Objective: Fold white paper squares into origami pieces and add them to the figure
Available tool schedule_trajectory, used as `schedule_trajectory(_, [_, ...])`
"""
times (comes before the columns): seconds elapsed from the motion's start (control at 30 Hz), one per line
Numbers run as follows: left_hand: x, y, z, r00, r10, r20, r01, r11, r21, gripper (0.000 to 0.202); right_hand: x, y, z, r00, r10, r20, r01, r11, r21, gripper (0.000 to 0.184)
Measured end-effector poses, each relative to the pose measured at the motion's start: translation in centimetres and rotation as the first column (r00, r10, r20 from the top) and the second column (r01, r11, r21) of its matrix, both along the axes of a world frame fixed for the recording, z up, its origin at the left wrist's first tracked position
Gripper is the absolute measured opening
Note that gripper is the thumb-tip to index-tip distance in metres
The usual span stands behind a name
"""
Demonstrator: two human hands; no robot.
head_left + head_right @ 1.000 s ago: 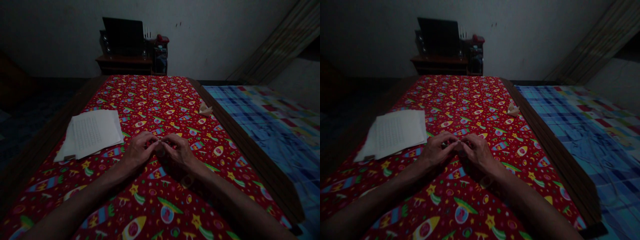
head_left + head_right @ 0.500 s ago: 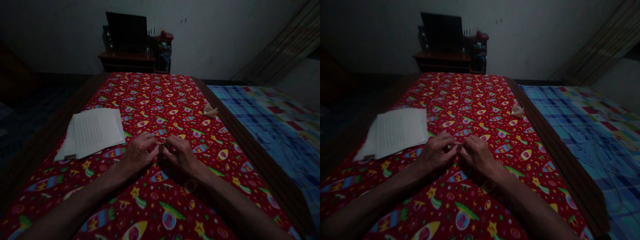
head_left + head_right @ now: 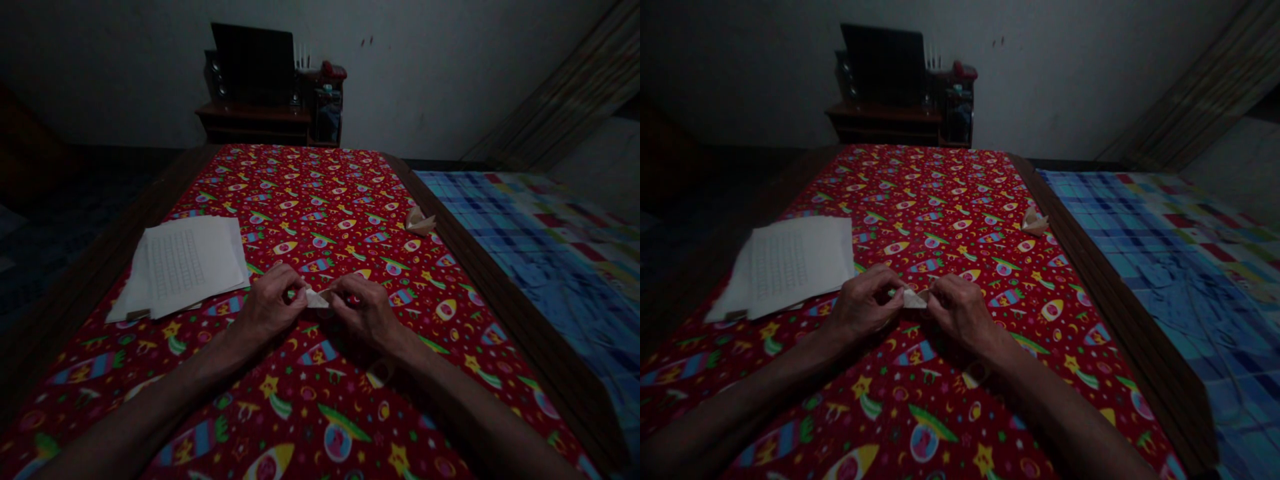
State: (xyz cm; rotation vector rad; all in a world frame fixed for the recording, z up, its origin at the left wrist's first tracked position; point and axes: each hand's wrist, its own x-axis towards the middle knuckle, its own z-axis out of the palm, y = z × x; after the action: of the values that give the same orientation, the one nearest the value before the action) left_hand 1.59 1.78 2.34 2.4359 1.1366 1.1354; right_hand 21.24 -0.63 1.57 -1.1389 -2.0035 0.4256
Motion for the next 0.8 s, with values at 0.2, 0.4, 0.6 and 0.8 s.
schedule_trajectory(0.2, [-0.7,-0.7,-0.9,1.000,-0.008,-0.014,0.008,1.000,0.014,0.009,0.5,-0.2,-0.2,0.997,-0.041,-0.072,0.039,0.998,-0.042,0.009])
schedule_trajectory(0.4, [-1.5,-1.8,-2.2,0.998,-0.055,-0.036,0.053,0.997,-0.054,0.012,1.1,-0.9,-1.7,0.994,-0.084,-0.076,0.080,0.995,-0.055,0.006])
schedule_trajectory(0.6, [-2.2,-2.9,-2.5,0.993,-0.087,-0.082,0.083,0.995,-0.048,0.015,2.2,-1.8,-2.0,0.998,0.055,0.034,-0.054,0.998,-0.016,0.009])
schedule_trajectory(0.8, [-2.3,-3.1,-2.7,0.992,-0.078,-0.095,0.075,0.997,-0.025,0.015,2.2,-1.9,-1.3,0.993,0.082,0.083,-0.082,0.997,-0.005,0.009])
